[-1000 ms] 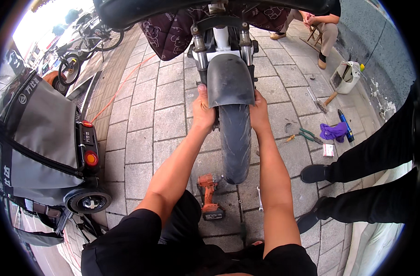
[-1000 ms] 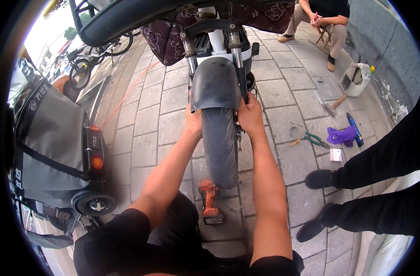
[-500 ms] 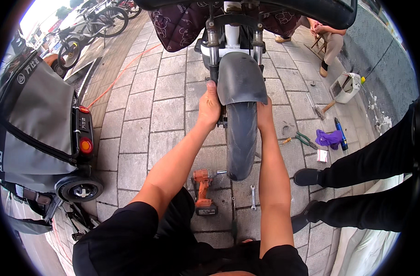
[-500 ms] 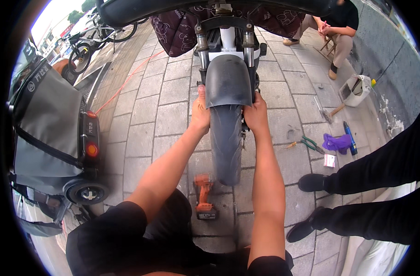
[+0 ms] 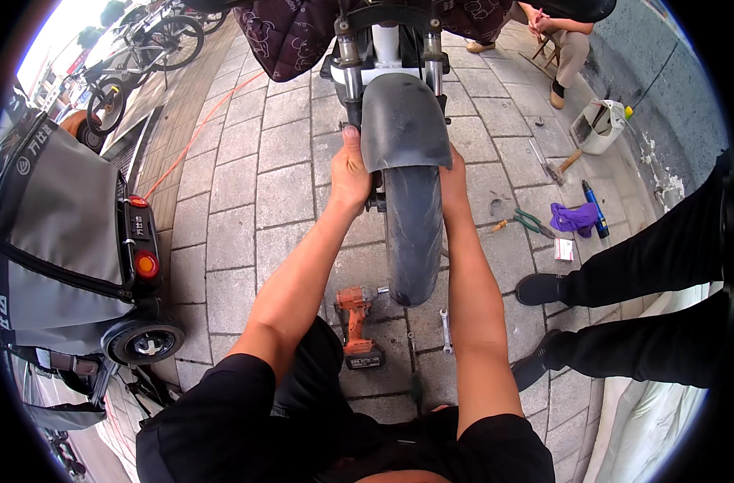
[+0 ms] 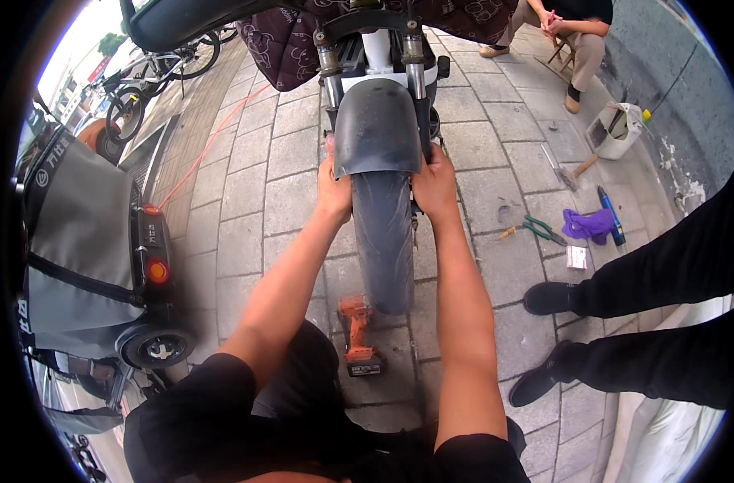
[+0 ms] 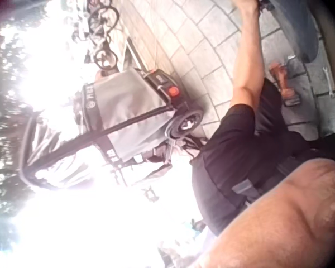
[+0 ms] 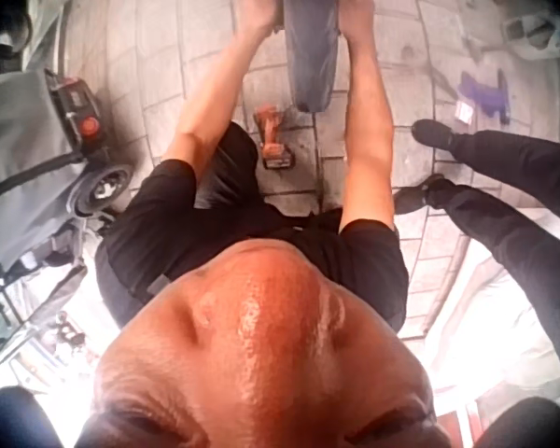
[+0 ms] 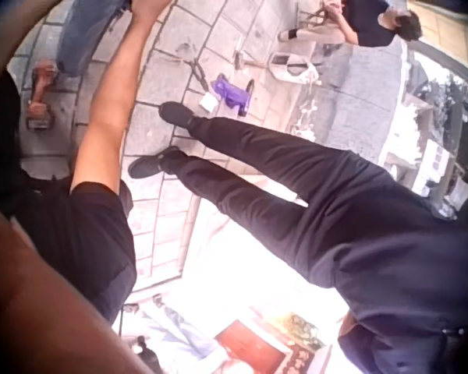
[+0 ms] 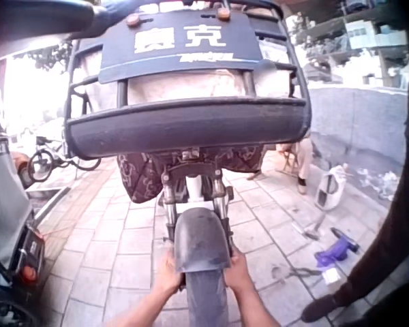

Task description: The person adjusts the front wheel and brake assembly of an electric scooter. They use a cordless impact driver to tighten bolts on the wheel axle and then manually adjust the brake cable tension at the caliper.

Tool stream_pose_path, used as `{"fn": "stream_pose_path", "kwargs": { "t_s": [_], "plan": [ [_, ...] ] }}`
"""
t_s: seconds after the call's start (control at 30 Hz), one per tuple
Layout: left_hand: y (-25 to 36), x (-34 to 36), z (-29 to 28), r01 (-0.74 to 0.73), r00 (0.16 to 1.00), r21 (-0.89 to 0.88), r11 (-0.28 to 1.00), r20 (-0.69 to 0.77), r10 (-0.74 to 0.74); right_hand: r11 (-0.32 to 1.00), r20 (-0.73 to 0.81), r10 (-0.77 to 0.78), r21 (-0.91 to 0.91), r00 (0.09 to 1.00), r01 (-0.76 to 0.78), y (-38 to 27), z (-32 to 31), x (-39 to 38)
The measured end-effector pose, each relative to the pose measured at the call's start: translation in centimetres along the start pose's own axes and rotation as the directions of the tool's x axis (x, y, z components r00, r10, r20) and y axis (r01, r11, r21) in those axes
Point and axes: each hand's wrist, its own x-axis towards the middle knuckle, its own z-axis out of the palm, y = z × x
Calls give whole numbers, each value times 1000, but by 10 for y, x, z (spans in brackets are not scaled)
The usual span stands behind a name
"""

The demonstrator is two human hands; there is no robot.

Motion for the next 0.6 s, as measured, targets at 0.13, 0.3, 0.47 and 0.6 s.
{"fn": "stream_pose_path", "kwargs": {
  "t_s": [0.13, 0.3, 0.47, 0.6],
  "plan": [
    [-4, 3, 2, -56, 998, 14, 998, -21, 57, 997, -9, 1, -71, 1000, -2, 3, -1, 5],
    [0, 1, 1, -60, 998, 50, 997, -19, 61, 986, -13, 8, -166, 1000, -10, 7, -2, 7],
    [-15, 14, -9, 12, 999, 11, 1000, 38, -13, 989, -15, 24, -146, 1000, -26, 5, 0, 9],
    [-12, 10, -6, 94, 995, -44, 995, 49, -92, 985, -27, 57, -161, 998, -61, 0, -2, 5]
  ]
}}
